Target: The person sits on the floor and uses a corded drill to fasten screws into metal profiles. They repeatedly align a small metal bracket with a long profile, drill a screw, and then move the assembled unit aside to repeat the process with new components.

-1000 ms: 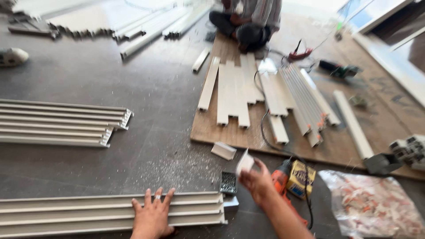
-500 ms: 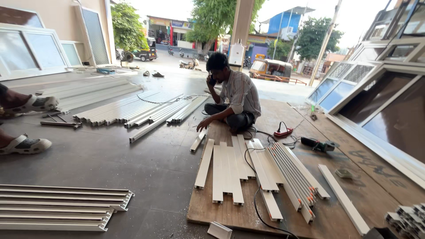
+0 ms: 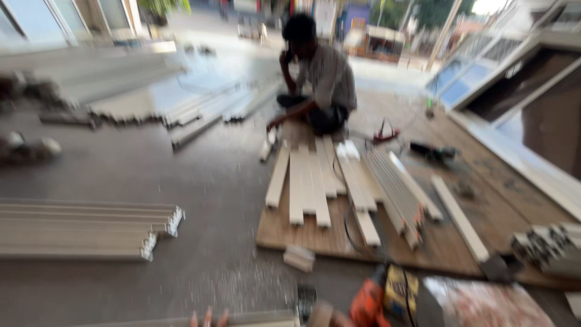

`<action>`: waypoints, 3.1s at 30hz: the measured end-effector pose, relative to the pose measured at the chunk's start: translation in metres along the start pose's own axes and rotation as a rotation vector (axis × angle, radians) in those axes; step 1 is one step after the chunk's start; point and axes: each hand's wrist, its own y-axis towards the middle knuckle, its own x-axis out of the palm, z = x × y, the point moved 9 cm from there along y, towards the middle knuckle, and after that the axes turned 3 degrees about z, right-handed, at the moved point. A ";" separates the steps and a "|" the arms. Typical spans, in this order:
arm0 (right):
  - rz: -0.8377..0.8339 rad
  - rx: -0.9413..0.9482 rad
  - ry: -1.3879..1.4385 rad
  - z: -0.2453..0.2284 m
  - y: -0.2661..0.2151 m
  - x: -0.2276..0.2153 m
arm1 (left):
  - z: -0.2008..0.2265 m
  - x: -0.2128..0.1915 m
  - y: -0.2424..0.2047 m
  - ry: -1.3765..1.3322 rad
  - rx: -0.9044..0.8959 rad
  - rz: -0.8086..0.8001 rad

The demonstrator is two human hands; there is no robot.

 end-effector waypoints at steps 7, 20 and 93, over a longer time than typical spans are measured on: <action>-0.012 0.408 0.265 0.085 -0.077 -0.027 | 0.009 0.011 -0.028 -0.026 0.059 0.051; 0.355 -0.061 -0.468 -0.039 -0.120 -0.011 | -0.006 -0.029 -0.052 -0.137 0.043 0.022; -0.268 -0.352 -0.756 -0.075 -0.089 0.022 | 0.016 -0.002 -0.031 -0.099 -0.045 -0.156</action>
